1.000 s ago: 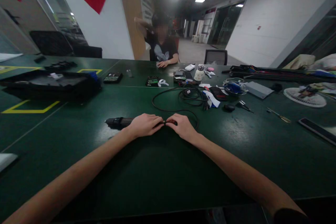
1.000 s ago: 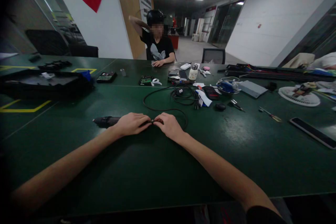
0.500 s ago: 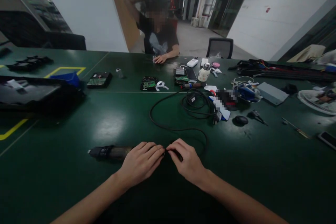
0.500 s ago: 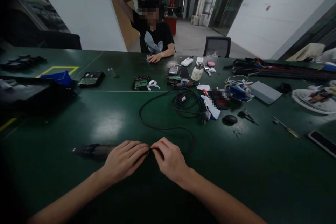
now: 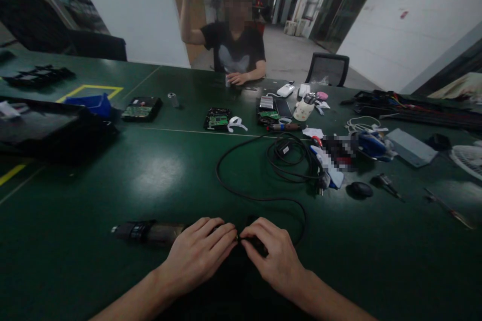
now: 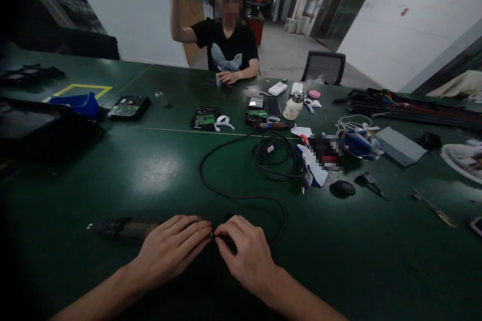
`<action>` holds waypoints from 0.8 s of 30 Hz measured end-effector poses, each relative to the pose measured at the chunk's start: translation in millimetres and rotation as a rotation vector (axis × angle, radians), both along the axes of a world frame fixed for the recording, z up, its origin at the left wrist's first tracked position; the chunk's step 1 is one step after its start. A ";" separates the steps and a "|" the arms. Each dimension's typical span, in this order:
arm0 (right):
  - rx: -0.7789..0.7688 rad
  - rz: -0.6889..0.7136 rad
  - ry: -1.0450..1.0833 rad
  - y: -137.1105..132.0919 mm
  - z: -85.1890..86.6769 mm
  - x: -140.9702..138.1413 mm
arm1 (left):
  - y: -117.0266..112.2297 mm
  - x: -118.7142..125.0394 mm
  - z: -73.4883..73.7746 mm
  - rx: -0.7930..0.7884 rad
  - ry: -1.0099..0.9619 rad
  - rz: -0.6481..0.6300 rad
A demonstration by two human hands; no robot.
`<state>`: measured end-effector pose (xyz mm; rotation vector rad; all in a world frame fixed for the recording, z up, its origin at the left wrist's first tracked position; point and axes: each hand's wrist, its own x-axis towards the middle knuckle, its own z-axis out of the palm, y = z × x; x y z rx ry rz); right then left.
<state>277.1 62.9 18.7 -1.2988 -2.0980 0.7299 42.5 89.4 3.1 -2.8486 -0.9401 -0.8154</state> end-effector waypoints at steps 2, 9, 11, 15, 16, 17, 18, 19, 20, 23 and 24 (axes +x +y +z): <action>0.008 0.021 -0.003 11.5 2.2 4.9 | 5.2 6.5 -0.2 0.001 -0.001 0.035; 0.066 0.118 -0.055 45.7 7.1 21.7 | 22.5 23.5 5.8 -0.046 0.048 0.064; 0.069 0.143 -0.065 46.7 5.5 24.3 | 21.7 22.8 6.9 -0.064 0.046 0.051; 0.069 0.157 -0.044 45.9 0.8 26.9 | 19.3 21.3 8.0 -0.051 0.035 0.039; 0.065 0.158 -0.035 46.3 0.0 27.1 | 19.3 21.8 8.4 -0.052 0.033 0.057; 0.060 0.160 -0.027 47.1 -0.5 27.0 | 19.7 22.4 8.9 -0.056 0.034 0.079; 0.055 0.164 -0.021 48.1 -0.7 26.9 | 20.3 23.1 9.5 -0.059 0.036 0.098; 0.052 0.166 -0.014 49.4 -0.5 26.5 | 20.9 23.6 10.2 -0.060 0.039 0.110; 0.050 0.169 -0.008 50.6 -0.1 26.0 | 21.5 23.7 10.7 -0.061 0.043 0.112; 0.045 0.171 0.010 53.2 0.9 24.2 | 22.1 21.2 10.2 -0.049 0.053 0.079; 0.041 0.171 0.017 53.5 0.7 23.9 | 21.7 19.8 9.3 -0.036 0.055 0.065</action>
